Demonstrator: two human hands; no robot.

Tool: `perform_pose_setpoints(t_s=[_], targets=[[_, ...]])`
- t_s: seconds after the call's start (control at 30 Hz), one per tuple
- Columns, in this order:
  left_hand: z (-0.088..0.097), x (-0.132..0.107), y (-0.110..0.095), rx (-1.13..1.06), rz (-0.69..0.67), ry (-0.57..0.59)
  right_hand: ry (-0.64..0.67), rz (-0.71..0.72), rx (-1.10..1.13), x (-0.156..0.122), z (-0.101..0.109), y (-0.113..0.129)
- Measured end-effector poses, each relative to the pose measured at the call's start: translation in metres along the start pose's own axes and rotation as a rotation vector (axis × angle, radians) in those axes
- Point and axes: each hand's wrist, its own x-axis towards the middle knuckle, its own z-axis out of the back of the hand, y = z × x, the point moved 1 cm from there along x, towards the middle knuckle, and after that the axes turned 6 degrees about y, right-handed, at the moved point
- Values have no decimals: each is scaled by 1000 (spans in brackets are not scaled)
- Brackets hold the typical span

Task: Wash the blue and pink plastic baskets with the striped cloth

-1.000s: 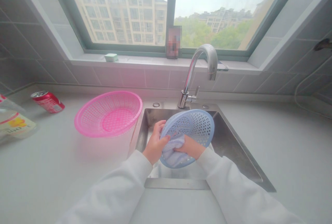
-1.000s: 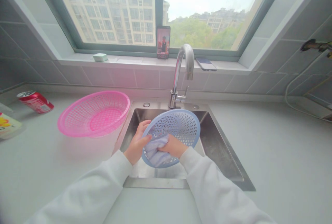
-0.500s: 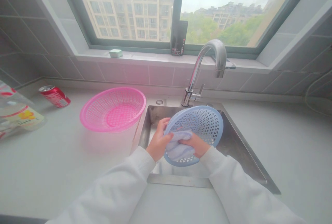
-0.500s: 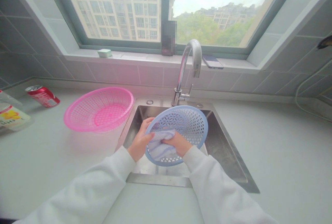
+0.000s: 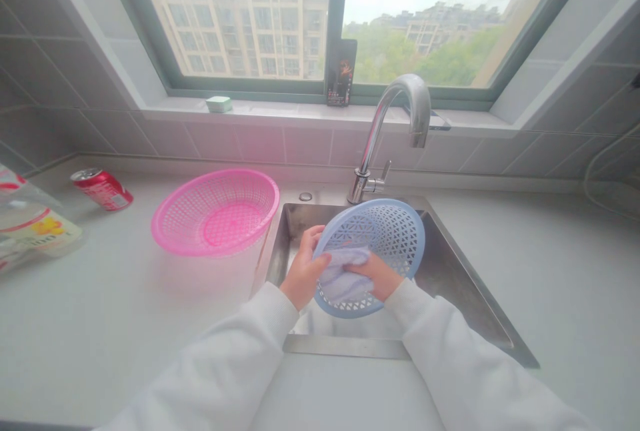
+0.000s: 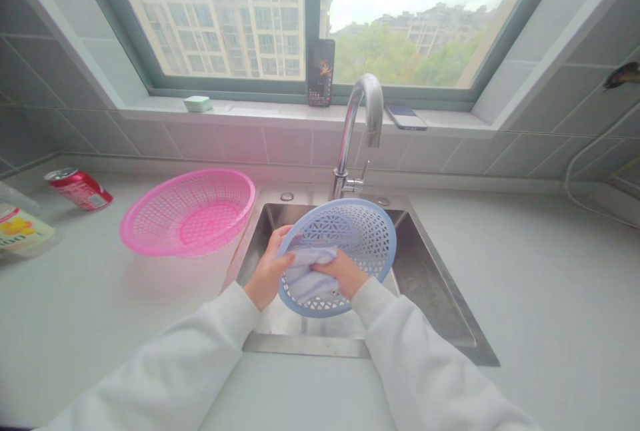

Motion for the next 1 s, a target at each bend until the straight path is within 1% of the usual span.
perform_pose_setpoints(t_s=[0.07,0.17,0.23,0.27,0.4,0.43,0.5,0.6,0.63,0.7,0.83,0.87,1.0], targets=[[-1,0,0,-30,-10,24,-11,11,19,1,1,-1],[0,0,-1,-63,-12,32,-1,-23,-102,3,2,-3],[1,0,-1,-67,-24,17,3,-43,-138,3,2,-3],[1,-1,-1,-67,-32,13,0,-42,-114,2,2,-2],[-1,-2,1,-108,-27,43,-15,-15,98,-3,1,-3],[-1,-3,2,-123,-20,47,-13,-12,102,-3,1,-4],[-1,-2,4,-145,-11,41,-3,-6,-3,-2,4,-6],[1,-1,6,-138,-2,34,50,-5,-199,1,6,-7],[2,0,6,-122,-2,35,67,-8,-213,2,6,-6],[3,-1,7,-84,-9,31,59,2,-160,0,4,-4],[2,-2,6,-80,-8,23,-29,49,-7,-5,1,1],[2,-2,6,-96,-4,25,-23,47,-23,-5,1,1],[3,-1,7,-127,22,30,59,9,-225,-2,4,-2]])
